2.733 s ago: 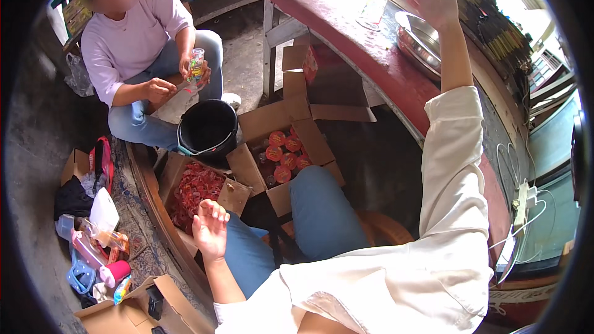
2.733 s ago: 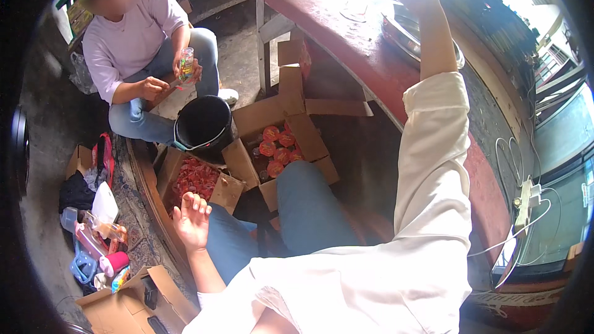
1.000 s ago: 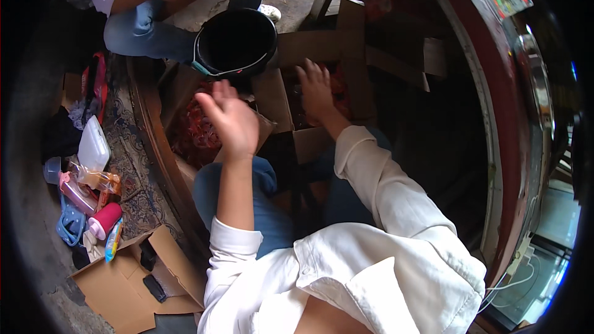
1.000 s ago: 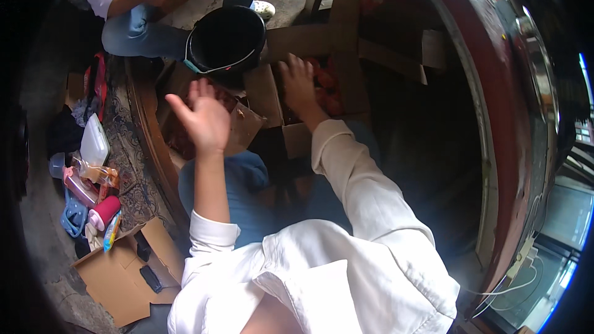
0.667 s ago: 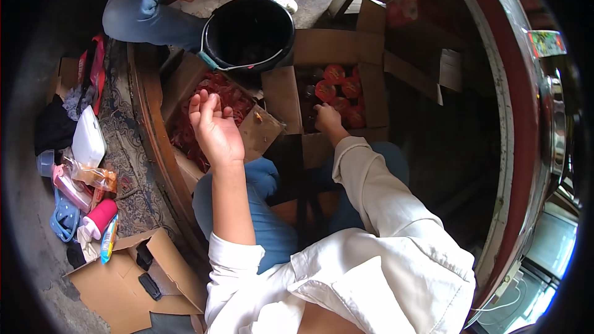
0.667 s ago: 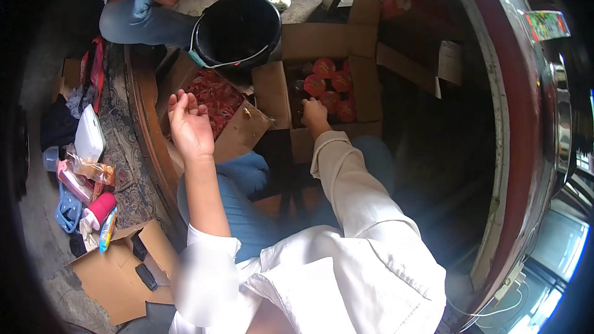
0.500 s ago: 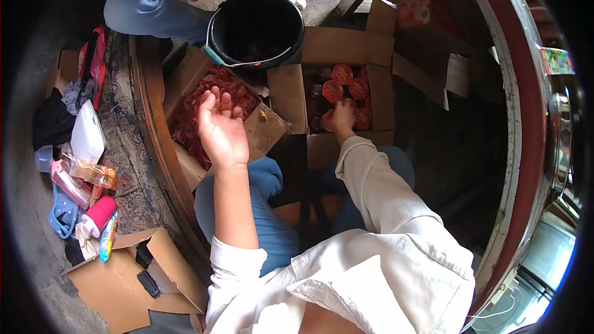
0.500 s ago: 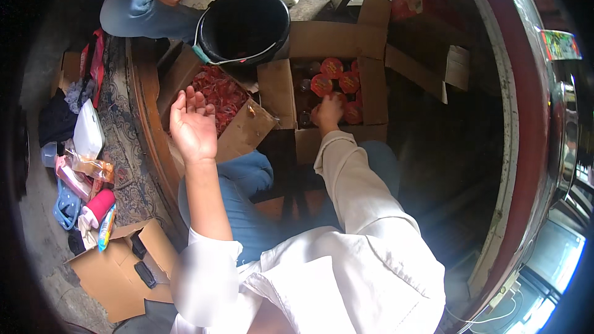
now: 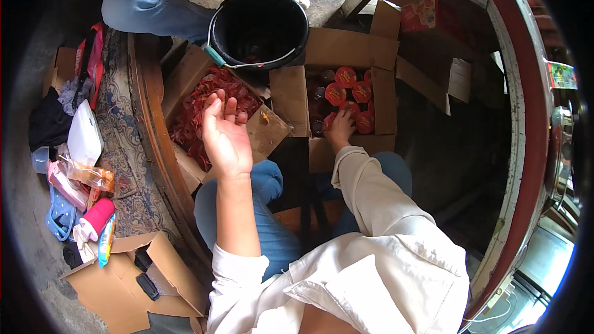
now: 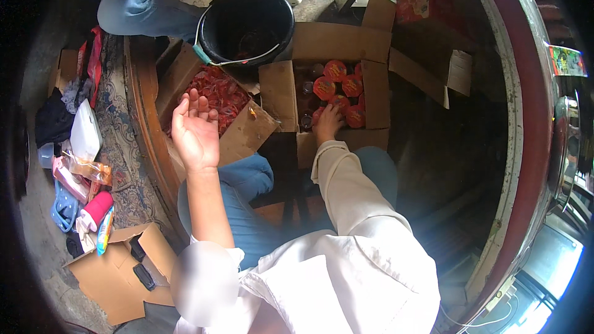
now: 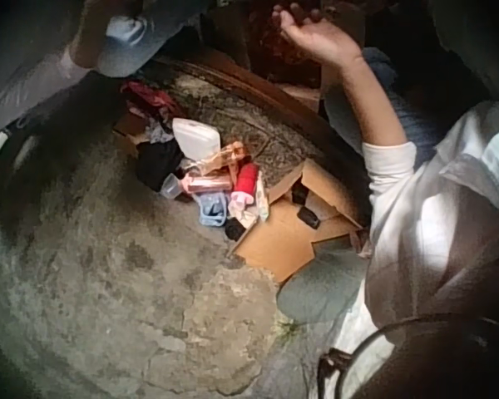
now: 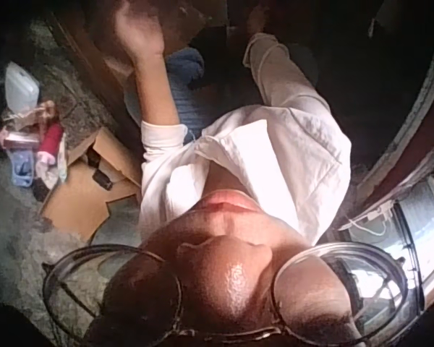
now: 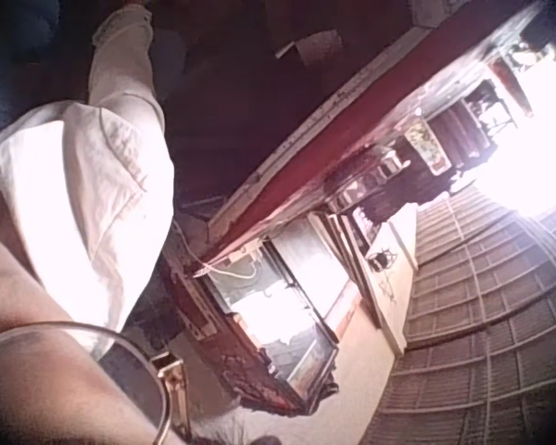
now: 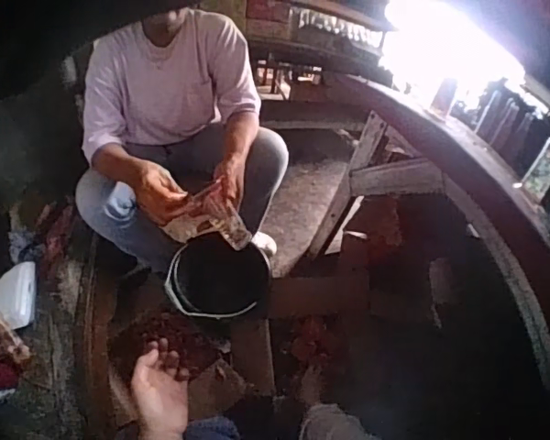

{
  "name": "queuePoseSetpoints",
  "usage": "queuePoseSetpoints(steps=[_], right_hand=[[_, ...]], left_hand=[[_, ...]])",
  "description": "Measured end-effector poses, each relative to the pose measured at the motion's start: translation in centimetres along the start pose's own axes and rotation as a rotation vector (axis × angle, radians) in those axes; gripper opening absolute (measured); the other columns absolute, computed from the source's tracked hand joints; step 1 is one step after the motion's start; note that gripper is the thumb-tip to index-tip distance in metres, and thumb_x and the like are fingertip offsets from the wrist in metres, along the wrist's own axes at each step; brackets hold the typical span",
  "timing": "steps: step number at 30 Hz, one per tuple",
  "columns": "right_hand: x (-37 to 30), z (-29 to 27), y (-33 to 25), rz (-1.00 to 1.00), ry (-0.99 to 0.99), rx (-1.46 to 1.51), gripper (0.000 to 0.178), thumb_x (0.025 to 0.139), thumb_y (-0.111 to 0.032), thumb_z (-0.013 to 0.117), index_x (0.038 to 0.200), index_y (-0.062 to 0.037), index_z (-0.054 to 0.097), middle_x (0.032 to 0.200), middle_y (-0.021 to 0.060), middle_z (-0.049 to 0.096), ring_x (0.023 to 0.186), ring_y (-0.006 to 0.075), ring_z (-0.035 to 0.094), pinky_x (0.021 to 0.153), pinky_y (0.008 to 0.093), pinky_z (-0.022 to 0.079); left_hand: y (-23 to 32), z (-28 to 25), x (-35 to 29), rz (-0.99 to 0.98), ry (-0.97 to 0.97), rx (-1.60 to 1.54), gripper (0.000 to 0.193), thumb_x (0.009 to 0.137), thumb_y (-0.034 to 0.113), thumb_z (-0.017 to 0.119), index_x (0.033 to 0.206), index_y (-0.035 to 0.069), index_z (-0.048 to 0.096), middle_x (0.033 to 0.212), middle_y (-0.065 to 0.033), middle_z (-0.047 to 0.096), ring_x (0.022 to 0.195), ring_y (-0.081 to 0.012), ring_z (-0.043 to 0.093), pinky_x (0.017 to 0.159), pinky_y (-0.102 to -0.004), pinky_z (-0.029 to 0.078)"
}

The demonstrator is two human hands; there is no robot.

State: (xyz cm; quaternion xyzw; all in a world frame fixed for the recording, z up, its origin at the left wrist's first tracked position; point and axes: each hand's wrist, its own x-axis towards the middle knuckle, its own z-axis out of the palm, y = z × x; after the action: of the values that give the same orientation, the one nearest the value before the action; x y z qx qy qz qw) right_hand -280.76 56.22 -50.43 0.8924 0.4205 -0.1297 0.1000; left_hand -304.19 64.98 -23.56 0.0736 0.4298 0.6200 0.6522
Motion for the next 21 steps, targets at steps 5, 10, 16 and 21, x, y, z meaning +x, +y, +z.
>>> queuePoseSetpoints(steps=[5,10,16,21], right_hand=[[2.8,-0.9,1.7,-0.048,-0.126,-0.029,0.083,0.055,-0.031,0.081,0.121,-0.0052,0.036,0.129,0.0169,0.038,0.113,0.0363,0.048,0.088,0.0507,0.043],[3.5,-10.5,-1.0,-0.111,-0.319,-0.037,0.074,0.054,-0.034,0.078,0.115,-0.0032,0.051,0.115,0.0144,0.054,0.103,0.0306,0.057,0.088,0.0426,0.047],[8.8,-21.1,1.2,-0.458,-0.52,-0.047,0.055,0.048,-0.047,0.076,0.081,-0.003,0.07,0.081,0.0118,0.068,0.077,0.0234,0.066,0.069,0.0333,0.053],[4.6,-30.4,-0.2,-0.672,-0.329,0.178,0.063,0.052,-0.037,0.077,0.102,-0.0033,0.063,0.092,0.0114,0.066,0.085,0.023,0.063,0.077,0.0305,0.049]], left_hand=[[0.3,0.4,-0.4,0.005,-0.031,-0.001,0.022,0.084,0.022,0.058,0.103,0.012,0.055,0.107,0.0002,0.056,0.095,-0.0127,0.05,0.079,-0.0299,0.038],[1.2,-0.4,-0.6,0.079,-0.003,0.058,0.022,0.084,0.019,0.055,0.106,0.014,0.054,0.112,0.0012,0.053,0.096,-0.0113,0.049,0.079,-0.0287,0.036],[1.2,0.5,-1.2,0.128,-0.089,0.113,0.022,0.085,0.017,0.055,0.106,0.013,0.053,0.11,0.0017,0.053,0.094,-0.0087,0.049,0.077,-0.0255,0.036],[1.2,0.7,-1.7,0.293,-0.341,0.455,0.026,0.08,0.011,0.064,0.103,0.007,0.053,0.104,-0.0029,0.055,0.098,-0.0117,0.047,0.09,-0.0274,0.036]])
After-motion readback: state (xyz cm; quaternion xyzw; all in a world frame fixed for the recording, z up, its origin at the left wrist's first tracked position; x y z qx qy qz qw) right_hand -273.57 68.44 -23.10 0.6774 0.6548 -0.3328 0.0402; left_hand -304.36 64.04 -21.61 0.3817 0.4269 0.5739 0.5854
